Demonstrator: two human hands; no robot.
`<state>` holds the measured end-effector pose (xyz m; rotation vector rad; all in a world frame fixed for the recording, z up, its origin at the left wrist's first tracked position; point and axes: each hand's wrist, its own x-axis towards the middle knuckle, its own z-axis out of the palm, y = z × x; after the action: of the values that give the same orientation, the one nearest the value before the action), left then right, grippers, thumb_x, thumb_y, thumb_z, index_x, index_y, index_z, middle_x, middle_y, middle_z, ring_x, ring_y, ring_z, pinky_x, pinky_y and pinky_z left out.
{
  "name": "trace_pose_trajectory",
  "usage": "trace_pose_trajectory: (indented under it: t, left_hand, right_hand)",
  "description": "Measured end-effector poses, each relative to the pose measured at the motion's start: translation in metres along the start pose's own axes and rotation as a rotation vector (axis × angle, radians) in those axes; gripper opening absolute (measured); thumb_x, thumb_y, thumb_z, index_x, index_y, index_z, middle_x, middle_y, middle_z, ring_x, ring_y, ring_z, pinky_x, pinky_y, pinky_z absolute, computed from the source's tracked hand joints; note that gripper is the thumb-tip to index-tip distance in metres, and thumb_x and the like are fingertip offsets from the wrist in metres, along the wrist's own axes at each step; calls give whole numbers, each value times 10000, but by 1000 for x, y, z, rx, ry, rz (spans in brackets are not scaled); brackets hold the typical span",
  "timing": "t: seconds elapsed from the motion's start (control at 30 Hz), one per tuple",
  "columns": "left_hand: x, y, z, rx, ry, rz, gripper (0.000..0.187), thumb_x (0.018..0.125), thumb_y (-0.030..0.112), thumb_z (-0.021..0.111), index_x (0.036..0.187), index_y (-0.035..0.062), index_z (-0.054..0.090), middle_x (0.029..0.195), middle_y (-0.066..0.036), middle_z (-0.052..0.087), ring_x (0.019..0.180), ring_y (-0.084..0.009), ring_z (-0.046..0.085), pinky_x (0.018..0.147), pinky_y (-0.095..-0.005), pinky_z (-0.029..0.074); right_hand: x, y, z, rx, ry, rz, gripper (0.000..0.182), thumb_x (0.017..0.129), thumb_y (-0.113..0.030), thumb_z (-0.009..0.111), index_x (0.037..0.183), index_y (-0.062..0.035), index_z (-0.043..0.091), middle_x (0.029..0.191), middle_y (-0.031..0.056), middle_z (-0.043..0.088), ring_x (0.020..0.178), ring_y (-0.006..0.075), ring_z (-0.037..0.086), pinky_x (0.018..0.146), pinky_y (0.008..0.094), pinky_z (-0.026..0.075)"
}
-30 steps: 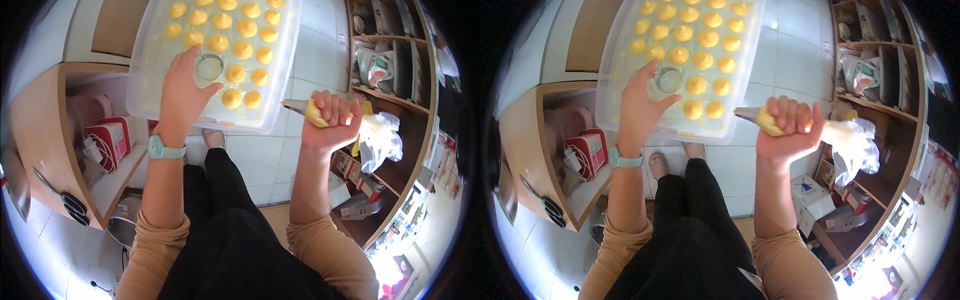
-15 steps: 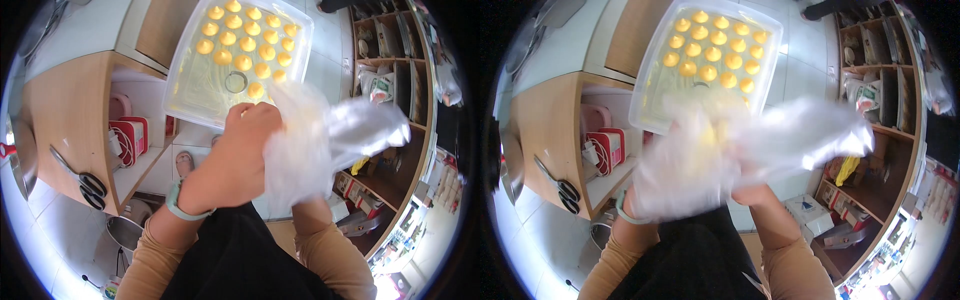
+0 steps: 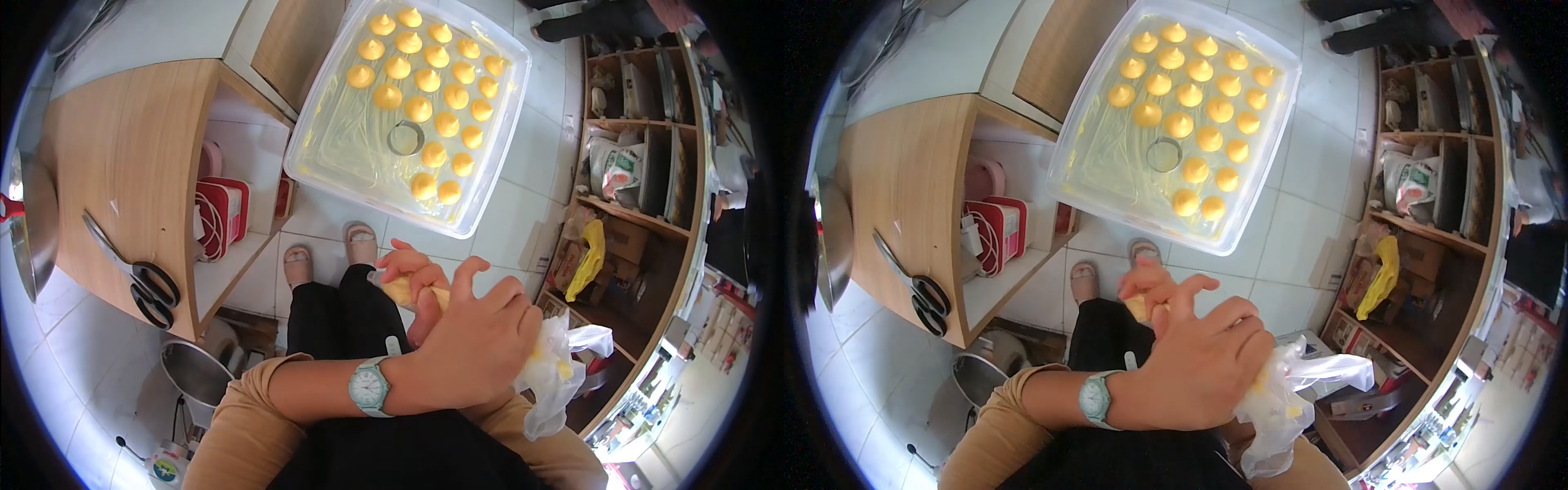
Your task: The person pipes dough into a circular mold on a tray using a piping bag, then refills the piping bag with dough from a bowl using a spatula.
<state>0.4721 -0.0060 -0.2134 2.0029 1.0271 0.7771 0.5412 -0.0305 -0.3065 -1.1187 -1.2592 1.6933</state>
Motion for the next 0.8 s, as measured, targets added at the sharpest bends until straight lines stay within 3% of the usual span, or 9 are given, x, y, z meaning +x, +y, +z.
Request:
trace_pose_trajectory:
  t: [0.07,0.13,0.2,0.27,0.33,0.37,0.4,0.53,0.8]
  left_hand:
    - [4,3,2,32,-71,34,244,718,210,543,899,49,574,932,-66,534,981,-201,511,901,-513,314]
    - [8,3,16,98,131,89,316,719,238,578,970,47,575,1002,-76,548,1020,-213,505,907,-521,301]
    - [12,1,16,128,271,95,387,722,263,612,1040,48,568,1067,-85,552,1055,-226,497,917,-515,287]
    - [16,-10,2,126,333,56,457,727,284,645,1108,50,553,1126,-93,548,1086,-238,486,931,-493,271]
    - [14,-38,-23,-98,199,-147,501,736,308,681,1154,73,535,1129,-85,546,1092,-258,479,948,-445,249]
    - [5,-55,-30,0,320,-247,441,772,258,671,1152,81,535,1123,-78,547,1090,-263,479,932,-411,266]
    - [-3,-78,-24,93,456,-270,337,792,184,659,1100,80,566,1084,-90,565,1055,-279,496,912,-414,295]
    - [-27,-157,-9,228,580,-357,186,813,121,625,986,63,590,958,-99,597,944,-284,536,863,-384,351]
    - [-29,-187,-3,264,572,-339,122,806,104,624,917,65,592,868,-70,614,874,-253,569,860,-372,368]
  right_hand:
    - [4,-7,3,77,89,-80,328,937,-391,417,857,-84,499,935,119,531,961,276,504,998,465,320]
    - [12,-12,0,177,188,-237,338,942,-405,415,864,-87,498,954,123,534,982,281,505,1015,478,312]
    - [30,-11,-17,296,271,-430,304,927,-401,434,818,-122,486,861,78,497,921,274,500,956,495,339]
    - [55,-21,-35,520,403,-513,374,914,-400,460,653,-144,380,648,15,389,710,201,441,826,421,379]
    - [81,-52,-49,581,591,-344,500,960,-446,363,587,-118,309,575,22,350,654,187,430,758,372,406]
    - [99,-59,-50,436,634,-372,535,971,-429,353,539,-126,264,516,24,296,583,172,384,719,359,405]
    - [114,-56,-59,415,561,-426,532,980,-402,352,536,-119,273,509,29,305,548,175,372,696,361,416]
    - [163,-44,-49,199,451,-362,536,980,-383,388,533,-117,258,504,36,318,555,178,389,656,368,420]
    - [190,19,-40,208,236,-385,502,973,-249,428,526,-81,274,497,49,348,479,153,341,490,302,341]
